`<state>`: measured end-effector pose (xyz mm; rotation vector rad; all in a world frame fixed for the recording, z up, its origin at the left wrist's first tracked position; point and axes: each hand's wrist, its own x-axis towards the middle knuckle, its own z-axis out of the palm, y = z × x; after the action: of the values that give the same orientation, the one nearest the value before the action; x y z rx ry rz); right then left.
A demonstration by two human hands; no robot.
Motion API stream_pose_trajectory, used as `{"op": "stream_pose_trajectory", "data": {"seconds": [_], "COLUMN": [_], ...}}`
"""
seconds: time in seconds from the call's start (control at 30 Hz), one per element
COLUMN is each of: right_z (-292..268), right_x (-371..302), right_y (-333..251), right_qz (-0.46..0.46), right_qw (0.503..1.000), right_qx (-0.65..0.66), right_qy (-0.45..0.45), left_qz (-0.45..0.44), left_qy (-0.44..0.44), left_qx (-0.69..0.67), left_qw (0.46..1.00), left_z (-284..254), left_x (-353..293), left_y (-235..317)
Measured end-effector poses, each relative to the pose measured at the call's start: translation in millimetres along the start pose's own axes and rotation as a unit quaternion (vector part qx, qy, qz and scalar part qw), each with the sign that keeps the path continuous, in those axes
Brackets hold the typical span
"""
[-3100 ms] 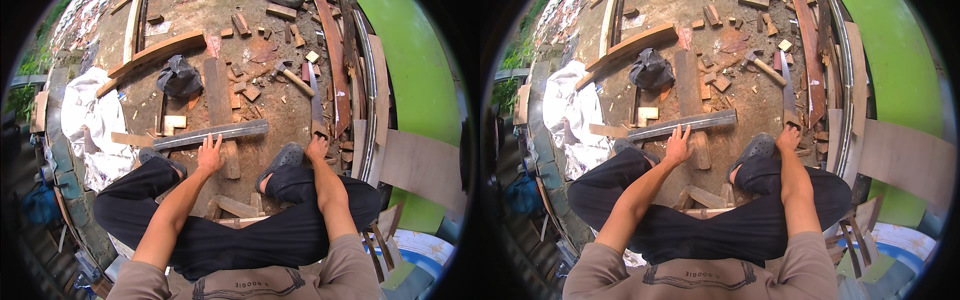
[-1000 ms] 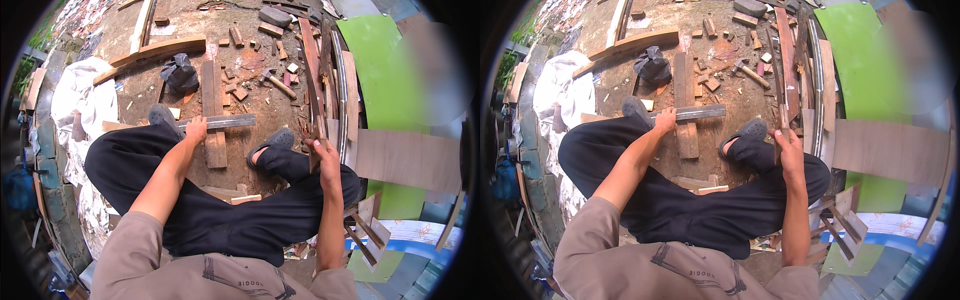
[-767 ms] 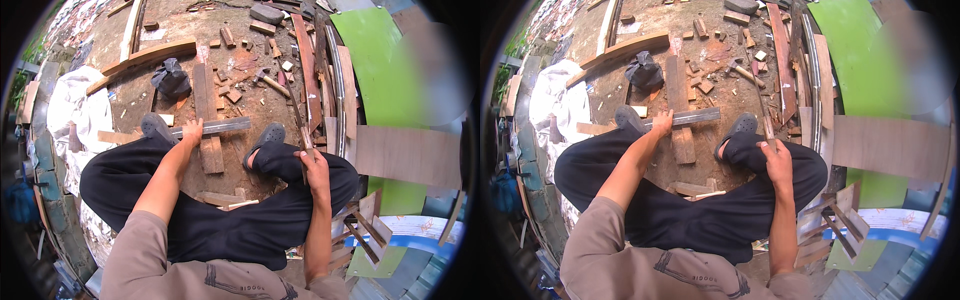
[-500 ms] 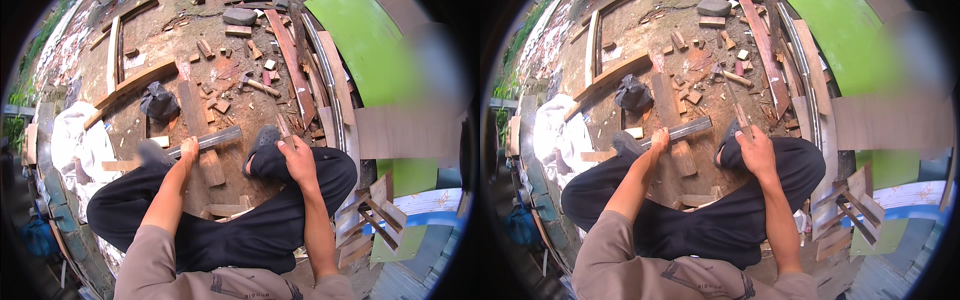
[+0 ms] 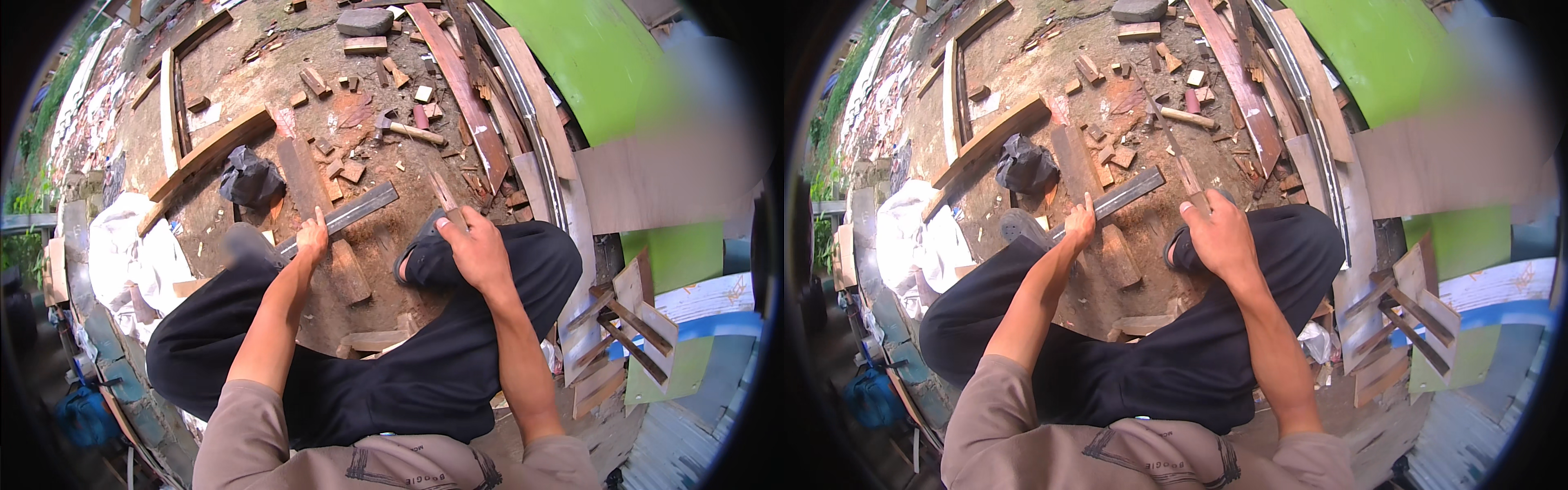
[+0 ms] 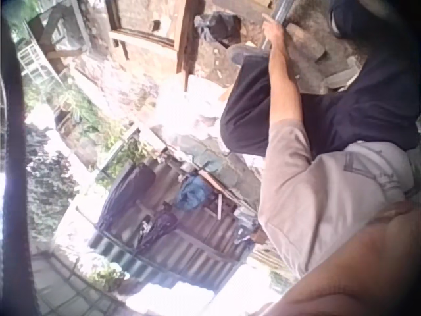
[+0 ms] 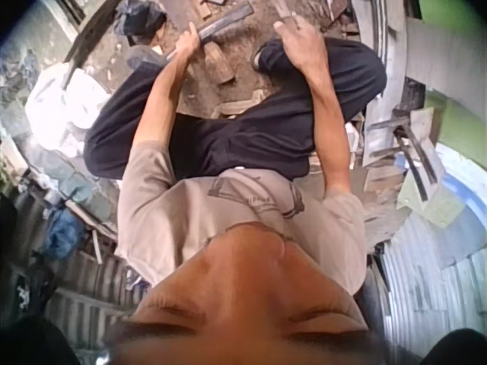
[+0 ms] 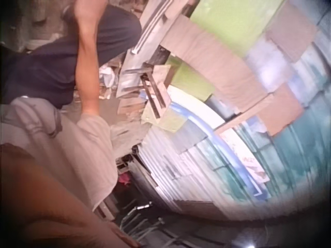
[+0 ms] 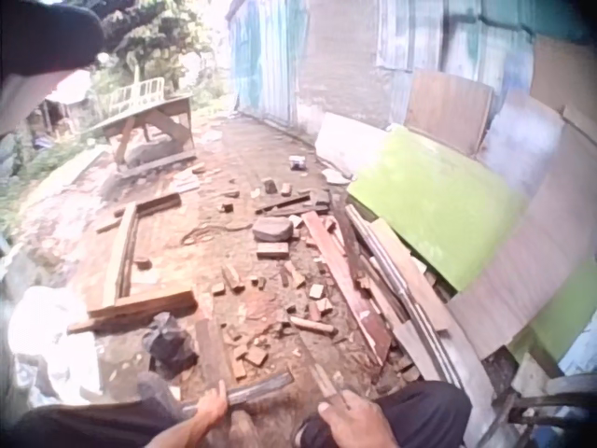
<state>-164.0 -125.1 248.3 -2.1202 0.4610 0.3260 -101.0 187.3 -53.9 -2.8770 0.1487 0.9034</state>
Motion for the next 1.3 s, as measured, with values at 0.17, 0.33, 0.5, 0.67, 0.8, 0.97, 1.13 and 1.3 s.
{"op": "stream_pose_trajectory", "data": {"seconds": [0.17, 0.33, 0.5, 0.67, 0.8, 0.97, 1.13, 1.3], "right_z": [19, 33, 69, 113, 144, 151, 149, 152], "right_x": [5, 2, -29, -64, -82, -91, -95, -103], "right_y": [17, 48, 58, 66, 73, 79, 69, 66], "right_qz": [0.009, 0.003, 0.043, 0.055, 0.026, 0.036, 0.053, 0.033], "right_qw": [1.000, 0.998, 0.993, 0.994, 0.996, 0.993, 0.991, 0.994], "right_qx": [0.003, 0.005, 0.025, -0.002, -0.045, -0.069, -0.068, -0.044], "right_qy": [-0.020, -0.060, -0.102, -0.096, -0.070, -0.084, -0.102, -0.089], "left_qz": [-0.020, -0.031, -0.067, -0.129, -0.146, -0.105, -0.090, -0.076], "left_qy": [0.040, 0.002, -0.005, -0.031, 0.033, 0.028, 0.001, -0.014], "left_qx": [-0.055, -0.164, -0.269, -0.370, -0.406, -0.368, -0.347, -0.329], "left_qw": [0.997, 0.986, 0.961, 0.919, 0.902, 0.923, 0.934, 0.941], "left_z": [17, 5, 10, -9, -14, -20, -16, -9], "left_x": [-3, -17, -14, -5, -5, 9, 17, 23], "left_y": [-1, 5, 4, 8, 21, 28, 24, 19]}}
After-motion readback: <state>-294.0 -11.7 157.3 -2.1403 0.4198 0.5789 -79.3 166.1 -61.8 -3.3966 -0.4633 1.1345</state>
